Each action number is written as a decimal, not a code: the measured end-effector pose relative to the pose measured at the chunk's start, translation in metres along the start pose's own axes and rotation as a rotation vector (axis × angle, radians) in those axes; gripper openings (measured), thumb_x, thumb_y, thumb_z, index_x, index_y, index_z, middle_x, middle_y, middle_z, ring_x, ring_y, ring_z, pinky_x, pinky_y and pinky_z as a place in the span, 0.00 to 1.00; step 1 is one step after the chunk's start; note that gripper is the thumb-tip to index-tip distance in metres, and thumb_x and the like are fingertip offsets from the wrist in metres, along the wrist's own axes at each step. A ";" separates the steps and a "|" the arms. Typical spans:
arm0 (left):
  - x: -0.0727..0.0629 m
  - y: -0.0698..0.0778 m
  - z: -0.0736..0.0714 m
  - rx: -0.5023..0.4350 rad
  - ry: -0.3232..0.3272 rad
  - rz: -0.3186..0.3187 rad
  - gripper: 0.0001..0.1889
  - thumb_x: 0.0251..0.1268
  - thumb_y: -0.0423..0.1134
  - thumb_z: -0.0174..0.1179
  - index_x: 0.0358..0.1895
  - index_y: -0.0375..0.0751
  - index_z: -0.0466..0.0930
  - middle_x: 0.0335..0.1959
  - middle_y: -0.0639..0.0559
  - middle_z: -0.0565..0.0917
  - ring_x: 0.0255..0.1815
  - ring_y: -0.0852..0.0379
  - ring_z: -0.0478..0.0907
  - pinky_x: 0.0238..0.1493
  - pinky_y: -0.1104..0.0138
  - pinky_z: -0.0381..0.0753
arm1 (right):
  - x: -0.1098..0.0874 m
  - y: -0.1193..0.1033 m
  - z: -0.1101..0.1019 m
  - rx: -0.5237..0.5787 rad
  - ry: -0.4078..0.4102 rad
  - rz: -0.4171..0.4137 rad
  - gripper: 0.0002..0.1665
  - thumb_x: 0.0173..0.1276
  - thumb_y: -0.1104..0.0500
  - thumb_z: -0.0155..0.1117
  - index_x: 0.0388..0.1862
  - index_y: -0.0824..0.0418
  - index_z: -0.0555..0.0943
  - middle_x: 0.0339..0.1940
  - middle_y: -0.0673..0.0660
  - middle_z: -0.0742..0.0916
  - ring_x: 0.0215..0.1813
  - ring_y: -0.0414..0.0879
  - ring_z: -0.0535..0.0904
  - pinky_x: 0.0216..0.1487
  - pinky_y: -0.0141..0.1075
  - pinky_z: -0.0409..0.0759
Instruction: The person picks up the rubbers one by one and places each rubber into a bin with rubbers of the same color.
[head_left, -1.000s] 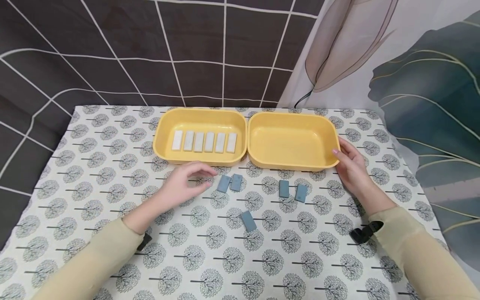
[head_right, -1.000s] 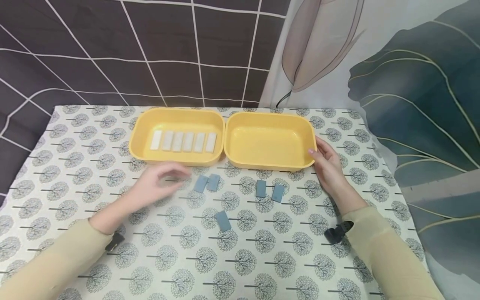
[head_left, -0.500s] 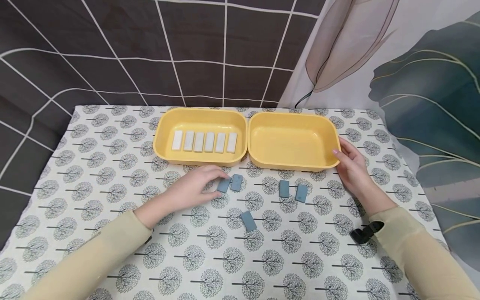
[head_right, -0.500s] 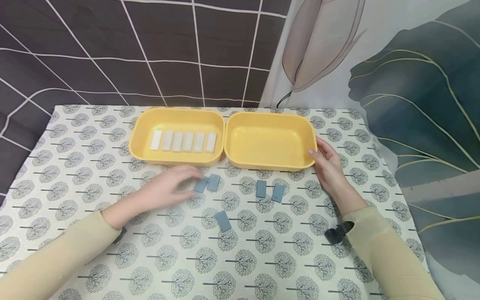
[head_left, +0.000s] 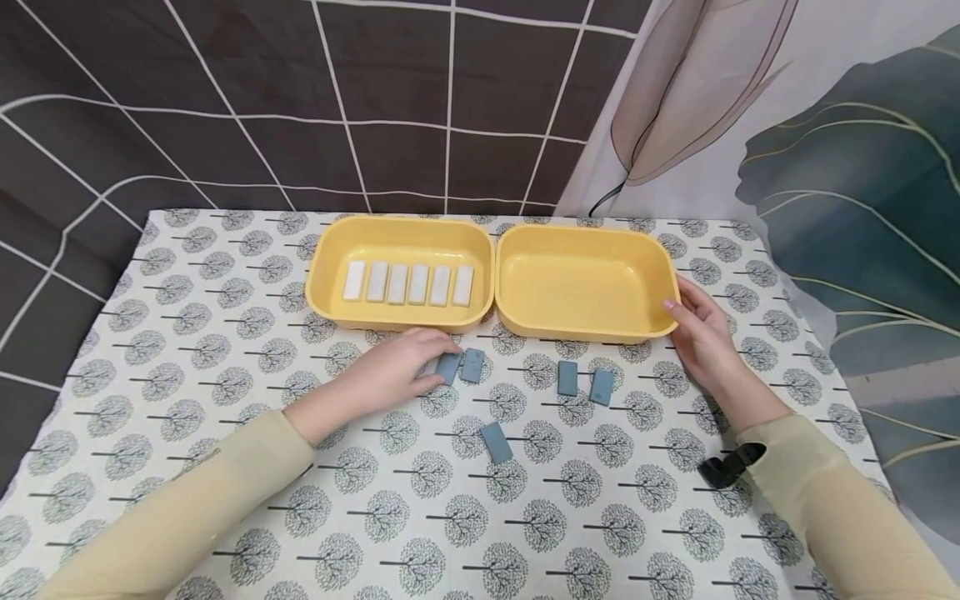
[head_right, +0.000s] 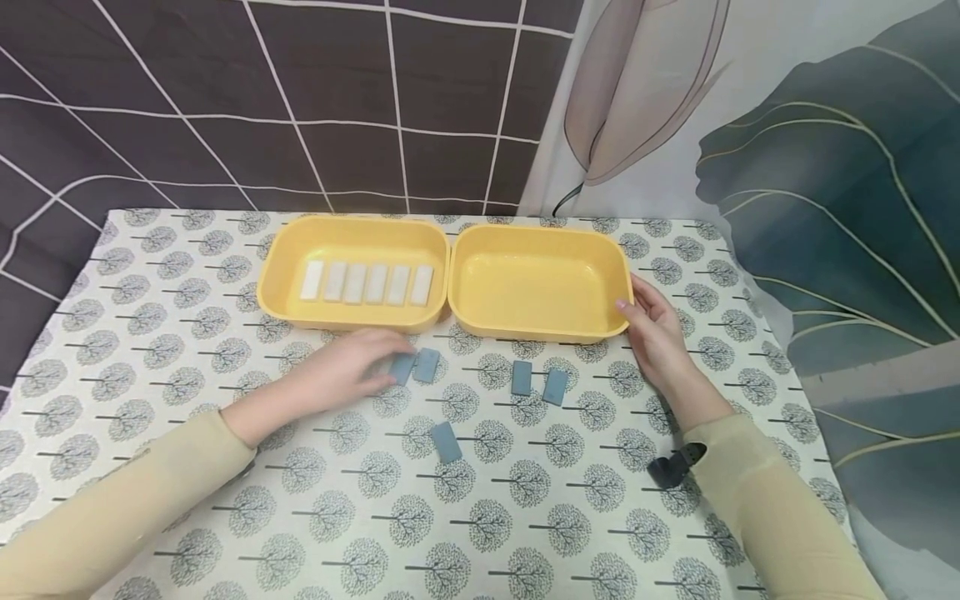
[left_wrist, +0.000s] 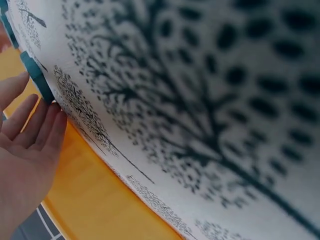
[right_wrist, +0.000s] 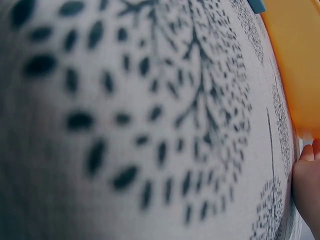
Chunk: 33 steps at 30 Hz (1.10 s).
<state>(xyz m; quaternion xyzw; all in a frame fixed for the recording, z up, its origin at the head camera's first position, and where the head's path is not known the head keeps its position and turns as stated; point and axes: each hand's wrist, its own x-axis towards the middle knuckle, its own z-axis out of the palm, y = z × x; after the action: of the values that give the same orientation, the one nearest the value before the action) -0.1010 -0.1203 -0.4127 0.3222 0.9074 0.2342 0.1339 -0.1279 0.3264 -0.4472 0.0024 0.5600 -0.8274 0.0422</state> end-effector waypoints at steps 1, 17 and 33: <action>0.000 0.000 0.000 0.002 0.001 0.000 0.25 0.71 0.39 0.70 0.69 0.39 0.80 0.68 0.44 0.84 0.72 0.45 0.79 0.81 0.48 0.75 | 0.000 0.000 0.000 -0.004 0.001 -0.001 0.30 0.80 0.73 0.54 0.78 0.61 0.69 0.71 0.49 0.79 0.69 0.38 0.79 0.70 0.25 0.80; -0.001 0.007 -0.002 0.034 0.071 0.010 0.18 0.64 0.35 0.74 0.57 0.41 0.87 0.56 0.48 0.89 0.59 0.49 0.85 0.71 0.53 0.85 | -0.001 0.000 0.000 -0.012 -0.007 -0.002 0.30 0.80 0.72 0.54 0.78 0.61 0.68 0.70 0.49 0.79 0.68 0.38 0.79 0.70 0.25 0.81; 0.011 0.022 -0.039 -0.007 0.069 0.042 0.09 0.64 0.33 0.74 0.46 0.42 0.91 0.44 0.52 0.93 0.45 0.55 0.89 0.53 0.63 0.92 | 0.000 0.000 -0.001 -0.047 0.009 0.000 0.33 0.81 0.71 0.55 0.81 0.63 0.64 0.71 0.47 0.79 0.70 0.38 0.77 0.70 0.24 0.80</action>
<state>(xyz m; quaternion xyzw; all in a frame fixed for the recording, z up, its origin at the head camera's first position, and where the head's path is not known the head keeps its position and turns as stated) -0.1135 -0.1116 -0.3695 0.3327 0.9036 0.2511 0.0987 -0.1278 0.3271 -0.4472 0.0053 0.5796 -0.8139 0.0398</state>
